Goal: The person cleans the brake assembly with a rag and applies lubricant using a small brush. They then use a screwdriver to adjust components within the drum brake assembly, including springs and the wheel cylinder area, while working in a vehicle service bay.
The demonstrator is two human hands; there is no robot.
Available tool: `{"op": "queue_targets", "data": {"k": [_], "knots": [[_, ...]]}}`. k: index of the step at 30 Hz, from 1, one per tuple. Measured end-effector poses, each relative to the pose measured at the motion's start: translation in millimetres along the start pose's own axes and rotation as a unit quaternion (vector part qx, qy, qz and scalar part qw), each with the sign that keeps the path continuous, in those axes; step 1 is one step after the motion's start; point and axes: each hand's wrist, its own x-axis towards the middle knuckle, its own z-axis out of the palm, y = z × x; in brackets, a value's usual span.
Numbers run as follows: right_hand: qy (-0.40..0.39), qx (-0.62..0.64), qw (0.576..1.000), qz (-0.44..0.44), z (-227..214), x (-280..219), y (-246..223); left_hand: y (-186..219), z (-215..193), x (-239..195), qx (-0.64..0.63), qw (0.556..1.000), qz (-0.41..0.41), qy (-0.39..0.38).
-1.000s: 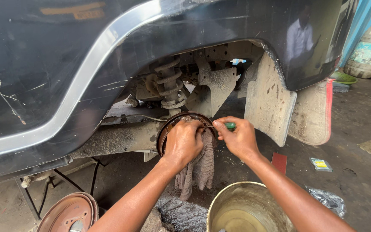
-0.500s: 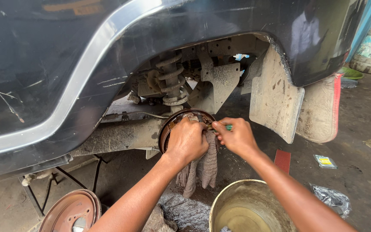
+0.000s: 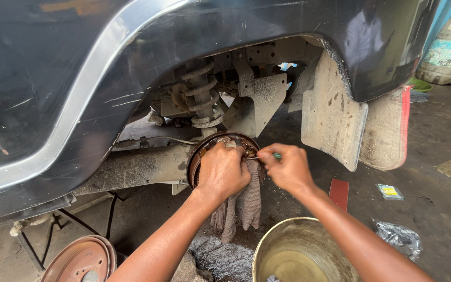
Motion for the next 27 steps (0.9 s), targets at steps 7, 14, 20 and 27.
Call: {"op": "queue_targets", "data": {"k": [7, 14, 20, 27], "knots": [[0.048, -0.019, 0.996, -0.076, -9, 5, 0, -16, -2, -2, -0.04, 0.999, 0.02, -0.012], [0.059, -0.045, 0.996, -0.043, 1, 3, -10, -32, -14, -5, -0.118, 0.99, 0.07, -0.02], [0.079, -0.211, 0.942, -0.25, -11, 1, -2, -31, -22, -6, -0.119, 0.99, 0.075, -0.019], [-0.07, -0.173, 0.982, -0.011, -10, -6, -23, -33, -22, -4, -0.119, 0.989, 0.071, -0.052]]}}
